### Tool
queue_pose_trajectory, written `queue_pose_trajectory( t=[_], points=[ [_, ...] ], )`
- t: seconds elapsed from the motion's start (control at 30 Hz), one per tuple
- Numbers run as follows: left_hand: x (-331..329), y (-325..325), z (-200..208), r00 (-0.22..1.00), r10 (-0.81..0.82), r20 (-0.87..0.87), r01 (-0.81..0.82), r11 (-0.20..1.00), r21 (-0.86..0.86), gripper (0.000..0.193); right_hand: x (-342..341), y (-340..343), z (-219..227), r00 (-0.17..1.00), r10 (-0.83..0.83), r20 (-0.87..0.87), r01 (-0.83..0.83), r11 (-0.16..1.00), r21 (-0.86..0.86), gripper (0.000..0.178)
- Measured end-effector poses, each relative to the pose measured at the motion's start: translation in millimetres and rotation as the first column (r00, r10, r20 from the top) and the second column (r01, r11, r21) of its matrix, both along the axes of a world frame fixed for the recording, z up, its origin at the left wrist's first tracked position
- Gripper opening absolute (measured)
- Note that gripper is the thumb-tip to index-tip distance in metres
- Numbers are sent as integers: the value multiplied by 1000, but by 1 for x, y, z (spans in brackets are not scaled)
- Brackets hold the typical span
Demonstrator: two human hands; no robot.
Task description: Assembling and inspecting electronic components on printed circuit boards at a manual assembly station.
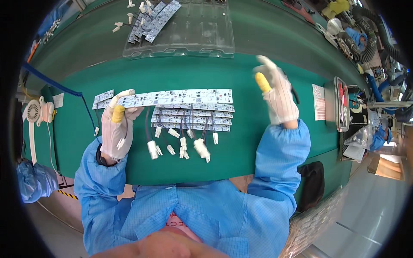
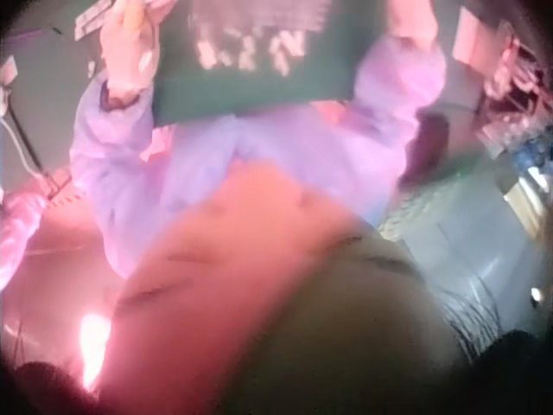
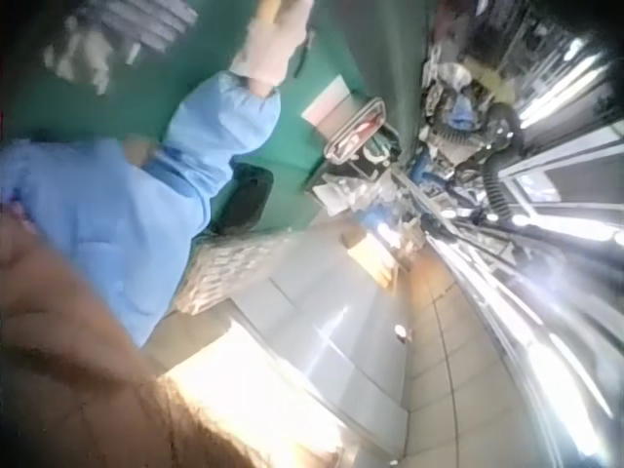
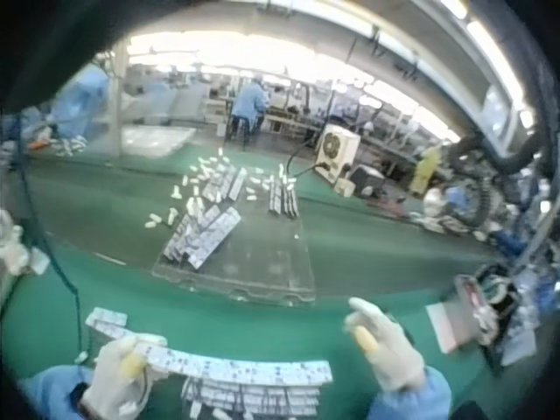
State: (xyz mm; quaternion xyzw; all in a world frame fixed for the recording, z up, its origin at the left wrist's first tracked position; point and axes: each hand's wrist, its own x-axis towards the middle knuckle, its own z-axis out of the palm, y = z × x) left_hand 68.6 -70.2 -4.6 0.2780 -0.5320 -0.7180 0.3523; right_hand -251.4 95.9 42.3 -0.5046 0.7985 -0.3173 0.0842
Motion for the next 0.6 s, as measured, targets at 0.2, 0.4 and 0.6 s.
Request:
queue_pose_trajectory(
  t=[0.2,0.4,0.6],
  points=[
    [0,-10,9,993,103,56,-92,980,-176,34,66,-29,10,537,241,808,-197,968,-158,59],
    [8,-11,13,966,36,255,98,864,-494,40,68,-17,-15,468,263,843,-18,957,-289,81],
    [15,-10,16,956,-64,288,193,874,-446,47,67,-15,-22,419,347,839,1,924,-383,74]
  ],
)
